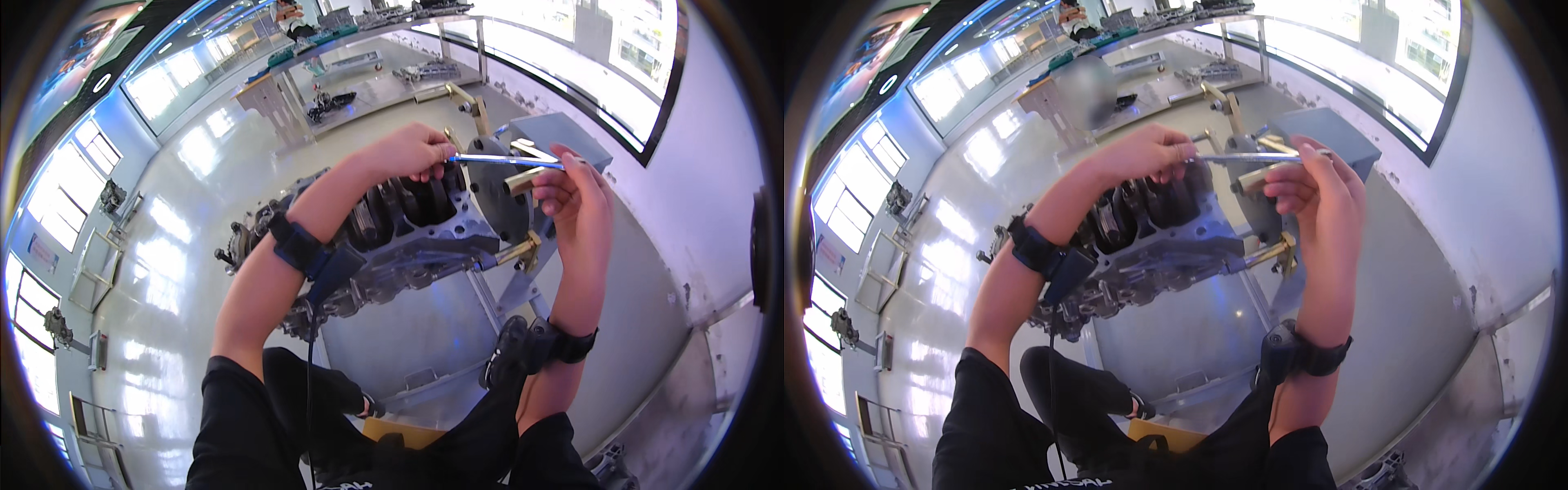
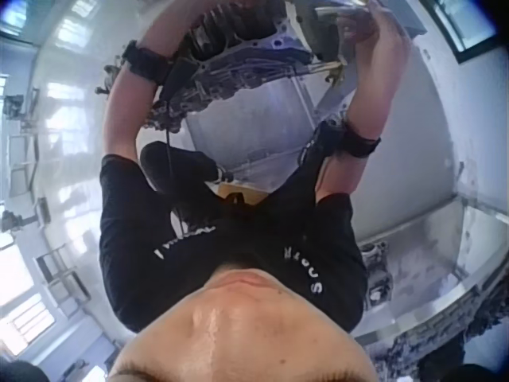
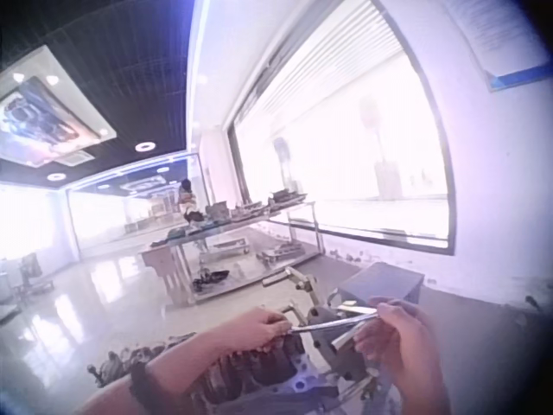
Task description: The person uses a wrench to tighten or loosen bolts on an engine block mounted on a stand, moving the wrench between different bolts along the cylinder bank.
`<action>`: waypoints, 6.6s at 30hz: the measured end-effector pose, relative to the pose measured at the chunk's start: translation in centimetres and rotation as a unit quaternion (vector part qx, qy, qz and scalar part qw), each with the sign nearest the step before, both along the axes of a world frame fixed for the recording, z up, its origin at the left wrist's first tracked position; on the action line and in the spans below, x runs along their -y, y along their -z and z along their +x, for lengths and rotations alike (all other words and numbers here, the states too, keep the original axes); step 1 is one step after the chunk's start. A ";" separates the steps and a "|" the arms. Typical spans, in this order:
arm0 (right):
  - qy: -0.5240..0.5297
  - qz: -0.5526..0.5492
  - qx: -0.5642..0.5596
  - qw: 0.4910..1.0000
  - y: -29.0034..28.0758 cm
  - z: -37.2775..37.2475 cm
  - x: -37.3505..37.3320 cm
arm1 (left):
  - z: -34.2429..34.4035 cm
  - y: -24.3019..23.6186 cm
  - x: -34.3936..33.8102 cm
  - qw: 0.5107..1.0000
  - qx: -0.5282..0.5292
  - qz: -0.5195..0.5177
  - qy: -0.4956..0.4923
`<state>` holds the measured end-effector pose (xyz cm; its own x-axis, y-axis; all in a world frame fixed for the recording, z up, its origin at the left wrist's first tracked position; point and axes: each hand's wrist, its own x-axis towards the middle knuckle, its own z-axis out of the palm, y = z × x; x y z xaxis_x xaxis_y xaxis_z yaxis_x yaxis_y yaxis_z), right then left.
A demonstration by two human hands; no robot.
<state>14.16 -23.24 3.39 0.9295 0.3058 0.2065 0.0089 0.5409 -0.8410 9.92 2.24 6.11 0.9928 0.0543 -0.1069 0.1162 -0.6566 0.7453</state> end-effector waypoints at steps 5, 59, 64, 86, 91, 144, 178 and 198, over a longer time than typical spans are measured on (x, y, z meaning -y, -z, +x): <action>-0.030 0.055 -0.012 0.998 0.8 0.4 -1.2 | 0.3 -0.1 0.1 1.000 -0.004 0.011 -0.008; 0.095 -0.022 0.576 0.812 4.4 -8.9 -8.9 | 0.0 0.0 -0.2 0.999 -0.011 -0.031 -0.031; 0.066 -0.028 0.559 0.826 4.8 -8.8 -9.3 | -0.2 -0.1 -0.4 1.000 0.003 -0.014 -0.015; 0.052 0.012 0.338 0.940 4.8 -10.3 -8.6 | -0.1 0.2 -0.4 1.000 0.014 -0.010 0.009; 0.017 0.162 0.136 0.977 1.7 -6.1 -4.3 | -0.1 -0.2 0.4 1.000 0.002 -0.012 0.000; 0.115 -0.132 0.566 0.805 4.5 -10.2 -9.0 | 1.9 2.5 -0.7 0.995 0.076 -0.070 -0.004; 0.174 -0.143 0.547 0.806 7.3 -9.3 -8.7 | 2.1 2.3 -0.7 0.998 0.068 0.014 -0.011; 0.027 -0.032 -0.034 0.999 6.8 8.2 0.1 | 1.6 1.7 -0.4 0.999 0.030 0.018 -0.013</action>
